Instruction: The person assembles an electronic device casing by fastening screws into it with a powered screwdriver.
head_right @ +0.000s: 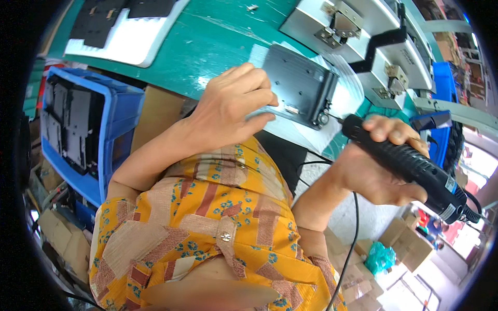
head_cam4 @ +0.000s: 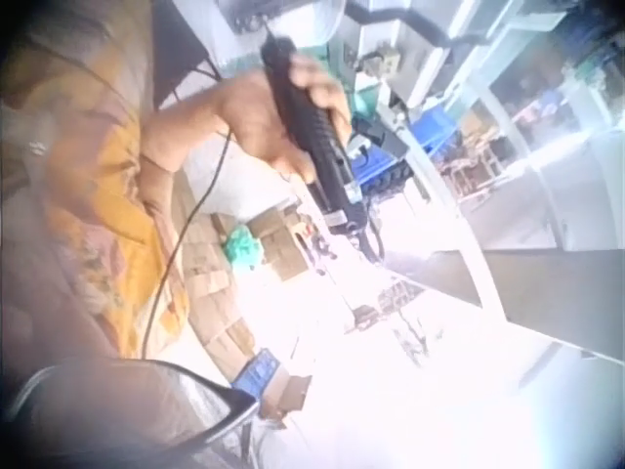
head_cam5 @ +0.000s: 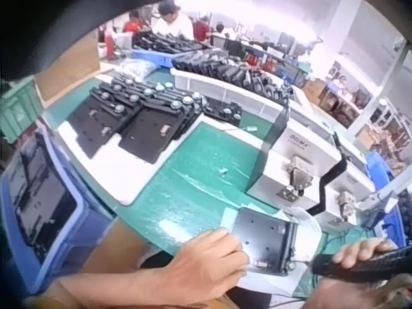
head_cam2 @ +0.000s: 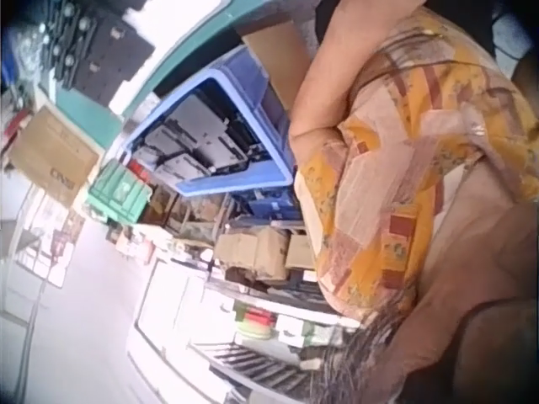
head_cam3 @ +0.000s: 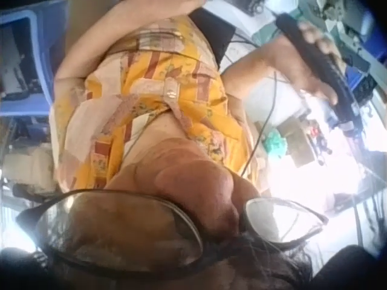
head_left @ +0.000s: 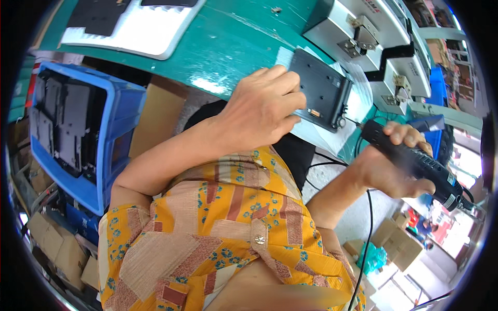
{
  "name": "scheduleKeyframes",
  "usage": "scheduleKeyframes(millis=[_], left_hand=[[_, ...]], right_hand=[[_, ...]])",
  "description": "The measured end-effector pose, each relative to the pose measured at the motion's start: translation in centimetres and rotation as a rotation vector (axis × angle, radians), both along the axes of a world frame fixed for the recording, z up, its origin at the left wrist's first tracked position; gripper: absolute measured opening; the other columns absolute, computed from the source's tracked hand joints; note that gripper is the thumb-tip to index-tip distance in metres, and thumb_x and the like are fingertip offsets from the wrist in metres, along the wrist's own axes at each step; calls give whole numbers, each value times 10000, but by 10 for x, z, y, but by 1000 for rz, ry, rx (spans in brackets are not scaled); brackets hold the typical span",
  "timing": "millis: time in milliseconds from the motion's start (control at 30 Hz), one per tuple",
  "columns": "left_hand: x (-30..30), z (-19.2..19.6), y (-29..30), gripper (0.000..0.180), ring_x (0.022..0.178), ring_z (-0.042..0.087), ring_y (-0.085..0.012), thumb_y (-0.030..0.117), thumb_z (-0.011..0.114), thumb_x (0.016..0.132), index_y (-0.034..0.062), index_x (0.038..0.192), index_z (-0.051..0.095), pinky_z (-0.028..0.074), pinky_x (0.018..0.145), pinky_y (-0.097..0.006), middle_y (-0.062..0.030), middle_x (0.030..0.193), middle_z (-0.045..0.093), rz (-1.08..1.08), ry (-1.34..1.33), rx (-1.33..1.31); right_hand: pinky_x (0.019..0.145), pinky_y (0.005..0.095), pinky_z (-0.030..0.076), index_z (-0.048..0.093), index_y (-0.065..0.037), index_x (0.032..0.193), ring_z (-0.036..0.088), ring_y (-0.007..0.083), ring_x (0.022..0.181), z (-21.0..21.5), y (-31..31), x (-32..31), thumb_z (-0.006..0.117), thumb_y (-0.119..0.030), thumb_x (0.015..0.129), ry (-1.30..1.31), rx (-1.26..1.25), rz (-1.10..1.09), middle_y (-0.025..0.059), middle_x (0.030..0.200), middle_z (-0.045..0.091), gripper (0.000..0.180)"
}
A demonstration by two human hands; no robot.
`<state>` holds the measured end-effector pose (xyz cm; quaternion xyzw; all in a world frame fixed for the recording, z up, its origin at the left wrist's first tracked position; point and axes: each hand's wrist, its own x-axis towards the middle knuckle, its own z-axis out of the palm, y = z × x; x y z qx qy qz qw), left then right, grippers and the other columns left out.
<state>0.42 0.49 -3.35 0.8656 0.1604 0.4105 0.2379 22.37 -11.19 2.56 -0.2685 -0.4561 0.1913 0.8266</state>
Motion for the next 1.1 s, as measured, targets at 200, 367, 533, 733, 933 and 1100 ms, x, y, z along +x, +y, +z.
scheduleKeyframes(millis=[200,367,533,733,933,1100], left_hand=[[20,10,9,859,1212,517,-348,346,921,539,-4,1251,593,451,917,-466,-161,1270,563,27,192,143],[44,16,24,966,1194,508,-332,559,907,493,3,1232,625,406,914,-491,-144,1191,585,22,500,199],[42,41,1,803,1072,509,-284,475,887,537,9,1140,635,387,838,-492,-116,1072,574,192,429,431],[34,33,-15,463,978,552,-298,135,758,692,-35,1071,553,462,670,-423,-168,1056,529,220,76,344],[8,28,-6,286,770,657,-372,41,702,741,-23,963,533,533,611,-441,-196,919,581,128,0,-72],[-22,21,-6,179,652,718,-277,-15,612,808,-46,978,568,550,560,-420,-171,766,657,-12,-233,-745]], right_hand=[[783,346,448,589,-113,1071,530,190,875,-29,-26,57,762,-520,808,264,-79,-176,53,951,547,514],[755,402,446,542,7,1033,498,256,810,-40,-17,56,668,-579,887,32,-128,-362,135,890,523,617],[405,337,453,621,-127,912,542,228,468,-31,12,31,603,-442,1008,19,101,-447,117,697,606,329],[399,325,471,631,-108,897,568,253,483,-34,15,32,606,-423,1020,-93,134,-497,125,704,612,339],[472,267,395,571,-44,954,506,166,585,-32,14,27,616,-579,984,-140,13,-527,46,773,555,538],[403,302,484,618,-48,830,586,217,496,-21,14,8,556,-444,1053,-180,121,-597,96,679,614,459]])
